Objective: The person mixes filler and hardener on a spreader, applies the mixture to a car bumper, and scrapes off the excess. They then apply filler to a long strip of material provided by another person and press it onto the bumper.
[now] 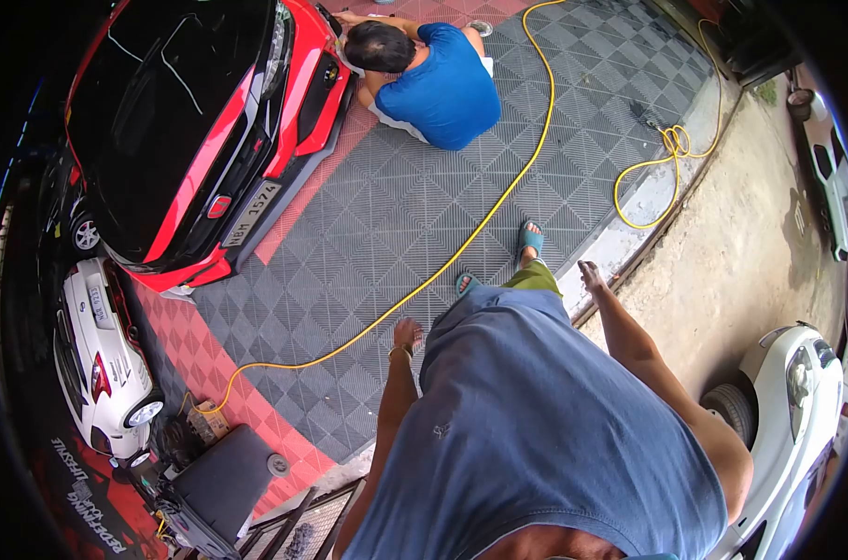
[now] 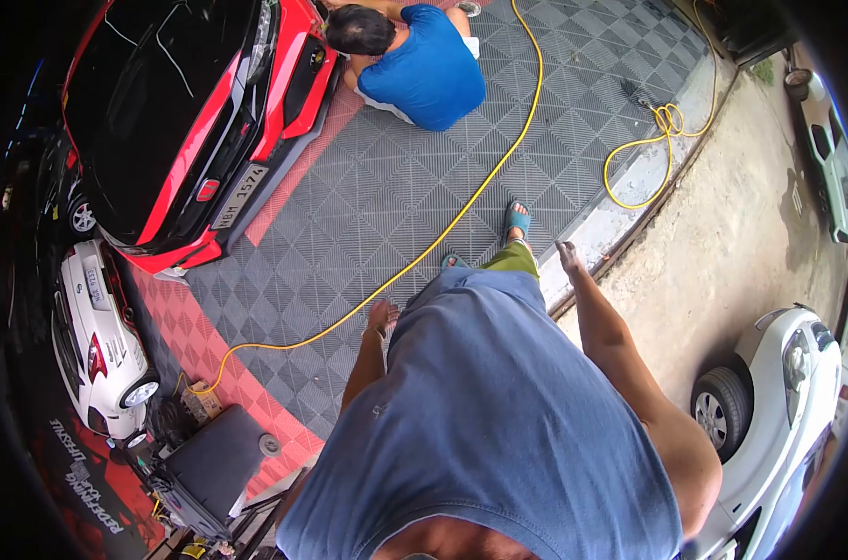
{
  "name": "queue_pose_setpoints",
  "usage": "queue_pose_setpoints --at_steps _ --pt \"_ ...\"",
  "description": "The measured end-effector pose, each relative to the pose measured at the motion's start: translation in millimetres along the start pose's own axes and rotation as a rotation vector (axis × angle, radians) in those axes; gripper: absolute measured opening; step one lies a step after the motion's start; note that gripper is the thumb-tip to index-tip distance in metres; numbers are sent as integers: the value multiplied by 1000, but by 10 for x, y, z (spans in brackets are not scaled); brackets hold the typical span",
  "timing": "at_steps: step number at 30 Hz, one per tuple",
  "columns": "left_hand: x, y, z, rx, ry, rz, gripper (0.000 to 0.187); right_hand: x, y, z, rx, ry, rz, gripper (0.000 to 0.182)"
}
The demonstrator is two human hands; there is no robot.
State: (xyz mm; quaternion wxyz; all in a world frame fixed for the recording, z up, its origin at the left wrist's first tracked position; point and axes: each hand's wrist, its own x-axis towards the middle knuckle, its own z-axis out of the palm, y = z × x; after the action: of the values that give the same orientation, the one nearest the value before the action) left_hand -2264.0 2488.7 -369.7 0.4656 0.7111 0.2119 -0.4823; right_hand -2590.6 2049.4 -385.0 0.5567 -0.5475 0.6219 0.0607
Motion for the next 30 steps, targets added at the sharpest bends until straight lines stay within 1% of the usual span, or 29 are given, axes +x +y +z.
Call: queue_pose_setpoints --at_steps 3,5,9,12,15,16,17,18,19,20,21,22,24,25,27,28,29,30 --pt "39 -12 -1 14 -6 -3 25 32 42 27 1 60 -33 54" --pt "25 -3 13 22 -3 -8 25 103 98 8 -33 52 -45 53" --pt "4 -20 5 64 -6 -8 29 231 261 -8 -65 57 -111 53" --pt "-80 16 27 110 2 -15 35 271 333 -31 -91 42 -132 56" --pt "-39 -2 26 60 2 -28 37 160 225 11 -94 87 -61 59" --pt "-74 14 44 68 -5 -32 35 107 193 40 -30 99 -143 59" --pt "-88 53 62 81 -18 -37 33 105 128 58 -28 93 -147 60" --pt "-103 73 64 89 -39 -38 37 -25 51 64 -26 93 -138 60" --pt "-49 1 42 72 -35 -33 37 -36 145 27 -19 99 -122 60" --pt "31 -23 32 62 -37 -21 37 33 166 45 -108 111 -120 58" --pt "112 -22 28 57 -44 -9 37 -218 -47 57 -112 156 -181 56" --pt "78 41 65 69 -50 -10 36 -366 -205 14 -91 118 -138 54" --pt "25 177 135 99 -67 -24 36 -380 -223 -4 -61 117 -131 56" --pt "12 233 163 119 -75 -37 36 -385 -212 -22 -64 120 -75 57" --pt "26 364 198 167 -92 -67 36 -539 -324 -79 -79 143 -62 56" --pt "89 431 216 206 -106 -81 36 -598 -344 -111 -23 134 -80 53" --pt "147 559 266 245 -129 -98 36 -432 -182 -55 170 101 -70 50" --pt "229 720 360 298 -163 -124 36 -337 -41 -43 157 105 -92 55"
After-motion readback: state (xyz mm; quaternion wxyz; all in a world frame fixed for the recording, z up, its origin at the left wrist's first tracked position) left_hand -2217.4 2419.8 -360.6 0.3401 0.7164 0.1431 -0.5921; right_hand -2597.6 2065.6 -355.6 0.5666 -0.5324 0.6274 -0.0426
